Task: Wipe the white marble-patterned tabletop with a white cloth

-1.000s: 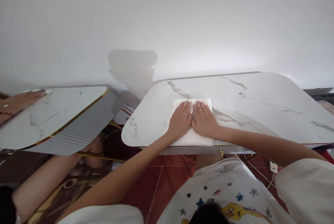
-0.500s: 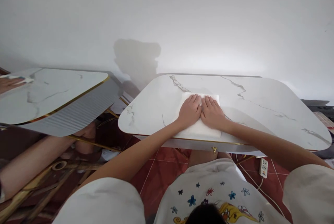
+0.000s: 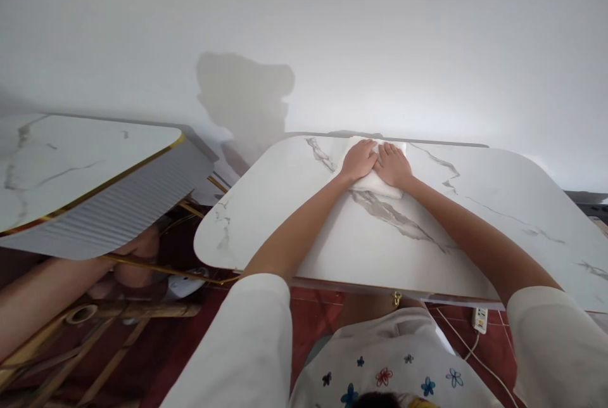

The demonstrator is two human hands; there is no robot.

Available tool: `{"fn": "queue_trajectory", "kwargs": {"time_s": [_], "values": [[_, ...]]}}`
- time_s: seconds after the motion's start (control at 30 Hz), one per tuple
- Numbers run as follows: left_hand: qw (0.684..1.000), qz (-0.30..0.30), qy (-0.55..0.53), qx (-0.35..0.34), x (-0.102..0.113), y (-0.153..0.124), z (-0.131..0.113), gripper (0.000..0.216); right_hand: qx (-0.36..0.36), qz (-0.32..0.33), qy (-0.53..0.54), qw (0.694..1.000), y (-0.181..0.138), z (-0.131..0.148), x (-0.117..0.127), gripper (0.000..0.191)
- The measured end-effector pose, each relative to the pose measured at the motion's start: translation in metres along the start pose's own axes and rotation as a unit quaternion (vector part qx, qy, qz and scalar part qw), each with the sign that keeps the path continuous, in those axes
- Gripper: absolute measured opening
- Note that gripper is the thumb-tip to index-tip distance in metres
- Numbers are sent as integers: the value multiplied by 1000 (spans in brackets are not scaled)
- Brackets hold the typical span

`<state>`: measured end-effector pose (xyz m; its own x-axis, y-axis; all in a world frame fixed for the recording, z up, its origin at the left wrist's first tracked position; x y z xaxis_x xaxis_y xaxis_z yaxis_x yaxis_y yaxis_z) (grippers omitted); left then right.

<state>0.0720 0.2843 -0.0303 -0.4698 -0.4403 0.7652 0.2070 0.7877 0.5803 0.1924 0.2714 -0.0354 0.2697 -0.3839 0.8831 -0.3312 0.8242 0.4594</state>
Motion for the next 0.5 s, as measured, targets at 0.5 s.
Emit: {"fn": "queue_trajectory", "kwargs": {"time_s": [0.5], "values": [[996, 6, 76, -38, -38, 53, 43, 41, 6, -23, 23, 999, 61, -22, -27, 52]]}}
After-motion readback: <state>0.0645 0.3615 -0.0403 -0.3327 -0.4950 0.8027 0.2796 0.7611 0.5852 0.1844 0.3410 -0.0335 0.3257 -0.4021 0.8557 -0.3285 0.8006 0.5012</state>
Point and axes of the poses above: each hand's wrist, its own y-axis towards the middle knuckle, its own x-axis out of the back of the hand, z = x × y, the point moved 2 cm from there along y, towards the middle knuckle, and after that the axes turned 11 degrees about -z, right-handed, at the moved point
